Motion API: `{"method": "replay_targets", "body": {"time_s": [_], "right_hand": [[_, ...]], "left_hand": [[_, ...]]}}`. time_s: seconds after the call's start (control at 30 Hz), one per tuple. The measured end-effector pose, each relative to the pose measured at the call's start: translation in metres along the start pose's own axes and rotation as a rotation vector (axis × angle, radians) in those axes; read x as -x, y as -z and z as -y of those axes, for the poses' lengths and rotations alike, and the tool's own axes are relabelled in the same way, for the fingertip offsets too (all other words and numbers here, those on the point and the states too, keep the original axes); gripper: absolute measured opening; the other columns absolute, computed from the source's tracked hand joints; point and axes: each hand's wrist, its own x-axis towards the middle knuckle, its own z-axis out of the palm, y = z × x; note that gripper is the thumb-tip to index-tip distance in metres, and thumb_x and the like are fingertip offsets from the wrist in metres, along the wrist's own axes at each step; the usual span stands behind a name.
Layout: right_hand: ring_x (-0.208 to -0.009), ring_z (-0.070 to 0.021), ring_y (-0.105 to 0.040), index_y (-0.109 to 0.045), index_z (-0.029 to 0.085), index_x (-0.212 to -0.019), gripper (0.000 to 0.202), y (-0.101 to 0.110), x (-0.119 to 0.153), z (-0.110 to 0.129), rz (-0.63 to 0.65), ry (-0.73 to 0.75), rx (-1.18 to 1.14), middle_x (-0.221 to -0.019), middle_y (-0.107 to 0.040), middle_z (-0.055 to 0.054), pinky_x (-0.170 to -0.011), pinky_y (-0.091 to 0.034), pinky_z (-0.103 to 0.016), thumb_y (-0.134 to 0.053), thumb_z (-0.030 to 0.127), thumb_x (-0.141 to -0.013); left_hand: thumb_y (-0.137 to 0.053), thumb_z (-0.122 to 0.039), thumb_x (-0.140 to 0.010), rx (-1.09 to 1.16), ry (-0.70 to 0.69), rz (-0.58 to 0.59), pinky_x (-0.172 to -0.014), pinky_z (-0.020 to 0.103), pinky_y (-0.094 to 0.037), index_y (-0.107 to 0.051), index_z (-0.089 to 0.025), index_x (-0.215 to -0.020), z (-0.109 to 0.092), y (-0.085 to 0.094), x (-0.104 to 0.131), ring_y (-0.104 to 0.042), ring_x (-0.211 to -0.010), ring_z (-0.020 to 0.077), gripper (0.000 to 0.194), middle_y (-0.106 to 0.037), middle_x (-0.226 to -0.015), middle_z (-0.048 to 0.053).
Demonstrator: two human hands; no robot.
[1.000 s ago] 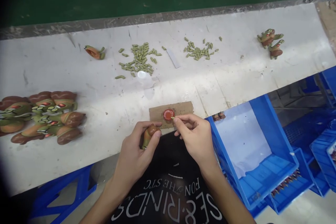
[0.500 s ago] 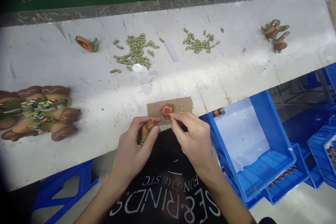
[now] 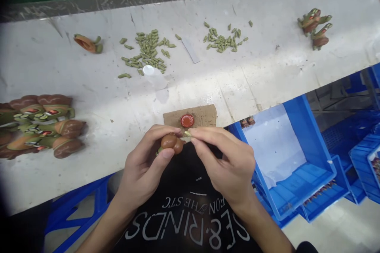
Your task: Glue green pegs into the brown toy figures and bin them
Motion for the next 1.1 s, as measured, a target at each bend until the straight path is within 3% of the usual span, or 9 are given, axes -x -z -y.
{"method": "replay_targets", "body": {"time_s": [0.1,0.2,0.3,0.47,0.57,0.83,1.1], "right_hand": [[-0.102,-0.0251,-0.091,-0.09,0.035,-0.129,0.043,0.001,0.003,-0.002,-0.008,0.235,0.056,-0.119,-0.093,0.002,-0.092,-0.079,-0.043,-0.083,0.002,-0.103],[-0.102,-0.0227,-0.091,-0.089,0.032,-0.131,0.044,0.001,0.002,-0.004,0.01,0.277,0.006,-0.118,-0.093,0.002,-0.091,-0.079,-0.038,-0.081,-0.001,-0.103],[-0.103,-0.0187,-0.09,-0.091,0.031,-0.124,0.037,0.001,0.0,-0.002,0.029,0.159,-0.072,-0.116,-0.093,0.004,-0.095,-0.077,-0.033,-0.084,0.002,-0.102],[-0.095,-0.0139,-0.09,-0.093,0.032,-0.109,0.026,0.001,-0.005,0.007,0.059,-0.184,-0.294,-0.106,-0.093,0.007,-0.09,-0.075,-0.021,-0.086,0.008,-0.103],[-0.092,-0.0129,-0.091,-0.093,0.031,-0.104,0.025,0.001,-0.008,0.009,0.068,-0.273,-0.344,-0.101,-0.092,0.006,-0.088,-0.074,-0.017,-0.086,0.008,-0.102],[-0.091,-0.0132,-0.09,-0.094,0.034,-0.103,0.022,0.002,-0.007,0.006,0.083,-0.333,-0.359,-0.102,-0.092,0.006,-0.085,-0.074,-0.017,-0.089,0.012,-0.101],[-0.096,-0.0118,-0.088,-0.093,0.032,-0.105,0.019,0.002,-0.006,0.002,0.13,-0.294,-0.306,-0.105,-0.091,0.006,-0.089,-0.072,-0.018,-0.087,0.014,-0.103]], "left_hand": [[-0.068,-0.032,-0.12,0.04,-0.041,-0.005,-0.11,0.036,-0.061,-0.074,-0.031,-0.142,0.004,-0.003,-0.004,-0.075,-0.122,0.0213,0.023,-0.078,-0.131,0.005],[-0.073,-0.029,-0.118,0.092,-0.051,-0.015,-0.11,0.031,-0.061,-0.076,-0.032,-0.142,0.006,-0.005,-0.005,-0.075,-0.122,0.0184,0.025,-0.078,-0.131,0.004],[-0.077,-0.027,-0.115,0.134,-0.018,-0.002,-0.107,0.028,-0.061,-0.077,-0.034,-0.142,0.005,-0.006,-0.004,-0.075,-0.12,0.0164,0.027,-0.078,-0.131,0.002],[-0.082,-0.027,-0.112,0.166,0.031,-0.01,-0.098,0.029,-0.061,-0.078,-0.035,-0.138,0.002,-0.007,-0.001,-0.075,-0.111,0.0154,0.027,-0.08,-0.127,0.0],[-0.084,-0.027,-0.111,0.114,-0.008,0.001,-0.1,0.028,-0.059,-0.079,-0.034,-0.135,0.001,-0.007,-0.003,-0.074,-0.111,0.0148,0.025,-0.081,-0.122,-0.002],[-0.083,-0.028,-0.112,0.022,-0.056,0.013,-0.1,0.025,-0.058,-0.078,-0.033,-0.133,0.001,-0.007,-0.007,-0.073,-0.109,0.0129,0.021,-0.08,-0.119,-0.003],[-0.084,-0.026,-0.111,-0.024,-0.067,0.016,-0.1,0.026,-0.059,-0.078,-0.031,-0.132,0.004,-0.008,-0.005,-0.074,-0.11,0.0141,0.022,-0.081,-0.12,-0.002]]}}
